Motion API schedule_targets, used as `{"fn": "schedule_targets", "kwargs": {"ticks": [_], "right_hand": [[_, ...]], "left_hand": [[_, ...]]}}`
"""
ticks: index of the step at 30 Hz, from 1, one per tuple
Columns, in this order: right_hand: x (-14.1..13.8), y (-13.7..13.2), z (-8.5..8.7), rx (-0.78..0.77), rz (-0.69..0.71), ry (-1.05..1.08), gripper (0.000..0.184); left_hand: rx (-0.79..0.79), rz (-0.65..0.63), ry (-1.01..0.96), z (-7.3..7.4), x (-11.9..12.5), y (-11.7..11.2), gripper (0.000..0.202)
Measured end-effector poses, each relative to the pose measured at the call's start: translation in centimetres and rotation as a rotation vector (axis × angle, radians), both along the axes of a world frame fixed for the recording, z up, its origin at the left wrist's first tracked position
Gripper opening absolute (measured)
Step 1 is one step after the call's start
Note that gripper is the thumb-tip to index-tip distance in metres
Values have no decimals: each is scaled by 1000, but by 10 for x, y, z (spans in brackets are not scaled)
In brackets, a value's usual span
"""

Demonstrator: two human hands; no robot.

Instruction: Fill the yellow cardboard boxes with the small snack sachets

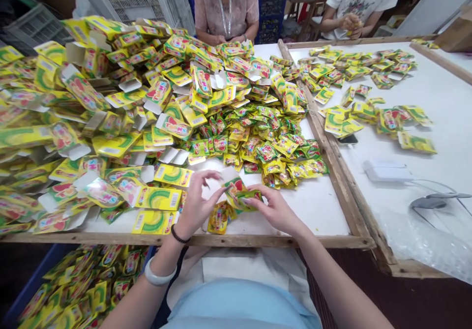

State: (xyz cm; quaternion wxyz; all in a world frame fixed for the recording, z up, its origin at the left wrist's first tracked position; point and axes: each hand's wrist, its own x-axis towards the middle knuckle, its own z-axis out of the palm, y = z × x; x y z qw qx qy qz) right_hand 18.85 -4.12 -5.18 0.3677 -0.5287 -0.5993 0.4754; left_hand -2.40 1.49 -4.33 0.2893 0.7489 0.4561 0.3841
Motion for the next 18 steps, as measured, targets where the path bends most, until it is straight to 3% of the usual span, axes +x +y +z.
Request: {"fn": "schedule_targets", "kwargs": {"ticks": [2, 3, 6, 7, 10, 14, 16, 18], "right_hand": [[-7, -4, 1, -22, -53, 129, 31], [-11, -6, 3, -28, -54, 188, 32], [-18, -11, 14, 29, 8, 206, 23], [-17, -12, 18, 81, 10, 151, 19], [-9, -14, 32, 211, -155, 32, 11], [-3, -11, 48, 260, -426, 160, 15], [-6, -7, 55, 350, -410, 151, 16], [-10, -1, 60, 458, -270, 53, 13]], "left_hand": [[-16, 132, -116, 2, 5, -4, 79], [-115, 116, -195, 2, 9, -5, 86], [-593, -185, -442, 3, 19, -9, 58], [-682, -268, -506, 3, 21, -9, 49], [-699, -324, -593, 7, 23, -10, 36], [-815, -445, -503, 14, 24, -15, 31], [-849, -512, -427, 18, 26, -21, 29], [-839, -540, -386, 23, 26, -26, 27]]}}
